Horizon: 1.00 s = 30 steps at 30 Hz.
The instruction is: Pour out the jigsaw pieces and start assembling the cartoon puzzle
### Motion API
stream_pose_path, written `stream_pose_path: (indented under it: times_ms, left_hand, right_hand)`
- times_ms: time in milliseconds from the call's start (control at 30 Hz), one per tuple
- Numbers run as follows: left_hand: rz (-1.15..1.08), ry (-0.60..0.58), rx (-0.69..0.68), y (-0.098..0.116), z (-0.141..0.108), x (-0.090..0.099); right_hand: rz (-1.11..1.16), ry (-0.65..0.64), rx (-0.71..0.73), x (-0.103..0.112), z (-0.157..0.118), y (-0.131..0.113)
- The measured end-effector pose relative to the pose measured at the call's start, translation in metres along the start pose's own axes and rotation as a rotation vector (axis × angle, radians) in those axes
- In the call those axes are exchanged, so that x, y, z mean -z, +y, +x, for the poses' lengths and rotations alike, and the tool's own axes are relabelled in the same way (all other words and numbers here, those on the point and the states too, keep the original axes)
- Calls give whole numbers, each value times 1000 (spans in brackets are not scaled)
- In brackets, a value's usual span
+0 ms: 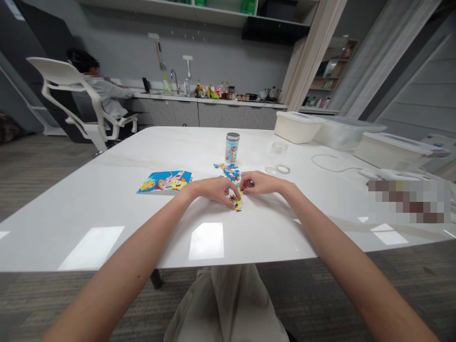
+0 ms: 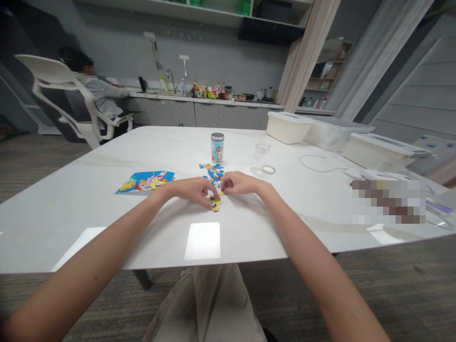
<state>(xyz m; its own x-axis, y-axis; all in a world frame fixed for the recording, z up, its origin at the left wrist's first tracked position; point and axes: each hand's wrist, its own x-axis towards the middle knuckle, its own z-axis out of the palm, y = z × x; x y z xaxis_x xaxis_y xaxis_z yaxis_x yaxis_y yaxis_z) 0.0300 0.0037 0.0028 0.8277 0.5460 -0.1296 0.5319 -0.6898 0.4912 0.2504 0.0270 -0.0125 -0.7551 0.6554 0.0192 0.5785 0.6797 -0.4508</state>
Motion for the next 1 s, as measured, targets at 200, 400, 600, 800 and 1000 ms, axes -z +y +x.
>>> stream_pose_path:
  times_ms: [200,400,600,800,1000]
  left_hand:
    - [-44,-51,6,-1,-4,3]
    - [2,94,40,-12,-5,5]
    - [162,144,145,-27,-8,7]
    - [316,210,245,-29,-10,7]
    - [508,233,365,-21,-12,7]
  right_hand:
    - [14,-57,-3,1,-1,-5]
    - [48,-87,-18,3,-3,-7]
    - [65,-105,-29,2,-2,-7]
    - [52,-85,-37,9,-5,-8]
    - [-59,58,-499,28,-18,12]
